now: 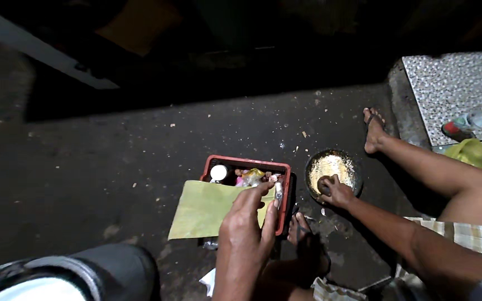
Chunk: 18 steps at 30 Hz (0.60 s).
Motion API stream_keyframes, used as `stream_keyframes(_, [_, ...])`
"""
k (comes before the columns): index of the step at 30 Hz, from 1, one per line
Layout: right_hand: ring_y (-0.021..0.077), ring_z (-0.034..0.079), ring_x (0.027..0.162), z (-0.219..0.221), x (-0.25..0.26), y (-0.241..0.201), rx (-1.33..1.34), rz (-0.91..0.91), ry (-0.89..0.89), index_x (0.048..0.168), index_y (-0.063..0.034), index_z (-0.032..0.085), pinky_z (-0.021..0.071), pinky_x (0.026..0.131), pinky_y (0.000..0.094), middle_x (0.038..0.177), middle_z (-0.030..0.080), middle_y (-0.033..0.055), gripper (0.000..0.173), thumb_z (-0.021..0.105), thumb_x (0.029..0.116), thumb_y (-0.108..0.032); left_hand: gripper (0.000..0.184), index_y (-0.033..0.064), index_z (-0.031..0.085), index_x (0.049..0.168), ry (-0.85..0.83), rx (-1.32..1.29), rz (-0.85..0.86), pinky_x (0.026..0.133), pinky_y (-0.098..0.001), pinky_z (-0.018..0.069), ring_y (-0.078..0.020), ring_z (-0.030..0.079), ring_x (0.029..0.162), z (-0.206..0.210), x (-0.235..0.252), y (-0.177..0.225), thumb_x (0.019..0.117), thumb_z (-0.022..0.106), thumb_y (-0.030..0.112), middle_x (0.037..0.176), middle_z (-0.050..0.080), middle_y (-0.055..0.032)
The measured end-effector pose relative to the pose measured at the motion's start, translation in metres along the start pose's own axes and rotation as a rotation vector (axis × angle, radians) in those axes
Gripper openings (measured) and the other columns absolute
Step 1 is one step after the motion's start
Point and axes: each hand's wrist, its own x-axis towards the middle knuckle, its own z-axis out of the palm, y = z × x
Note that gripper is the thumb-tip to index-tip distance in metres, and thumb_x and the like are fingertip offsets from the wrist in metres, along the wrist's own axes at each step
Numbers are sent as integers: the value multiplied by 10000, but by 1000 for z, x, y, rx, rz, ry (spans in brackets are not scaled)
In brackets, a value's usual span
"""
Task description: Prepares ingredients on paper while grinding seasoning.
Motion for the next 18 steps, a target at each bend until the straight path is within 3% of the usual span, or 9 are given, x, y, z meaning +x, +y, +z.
stream_keyframes(3, [452, 644, 1133, -21, 9, -4, 98, 35, -9, 1525, -236, 481, 551, 908, 596, 1611, 327, 246, 671, 708, 924, -432, 323, 100, 704, 1215, -40, 28, 5, 774, -289, 588, -136, 709, 916, 4, 0, 1, 996, 545, 276, 1108, 723, -73])
stream_keyframes(6, [476, 535, 1289, -65, 35, 8, 435, 60, -82, 1463, -156, 533, 460, 1035, 647, 1520, 415, 311, 631, 758, 924, -394, 328, 96, 703, 1224, -42, 9, 16, 770, -302, 593, -147, 711, 910, 6, 2, 5, 1000, 551, 281, 1106, 725, -79])
stream_keyframes(8, [481, 490, 1347, -85, 49, 11, 490, 56, -23, 1459, -153, 541, 433, 1063, 664, 1520, 426, 317, 633, 772, 919, -391, 335, 95, 704, 1224, -32, 9, 13, 769, -295, 595, -137, 711, 906, 4, -1, 3, 1000, 549, 292, 1101, 725, -76])
stream_keyframes(11, [485, 527, 1298, -89, 56, 14, 428, 105, 103, 1444, -222, 563, 479, 981, 690, 1550, 384, 287, 637, 797, 885, -420, 338, 100, 702, 1226, -39, 11, 10, 772, -296, 592, -134, 709, 908, 6, 0, 3, 1000, 544, 296, 1106, 723, -74])
stream_keyframes(15, [526, 531, 1293, -50, 33, 4, 237, 109, -88, 1512, -213, 488, 476, 1005, 689, 1615, 282, 314, 745, 781, 871, -456, 336, 99, 704, 1225, -43, 14, 7, 772, -306, 594, -148, 712, 910, 6, 6, 2, 994, 545, 284, 1099, 726, -74])
stream_keyframes(18, [472, 652, 1095, -13, -2, 7, 11, 4, -63, 1500, -244, 501, 556, 871, 624, 1600, 330, 259, 675, 727, 900, -456, 332, 104, 702, 1232, -50, 16, 8, 764, -297, 592, -146, 707, 908, 7, 13, 2, 996, 542, 274, 1095, 719, -74])
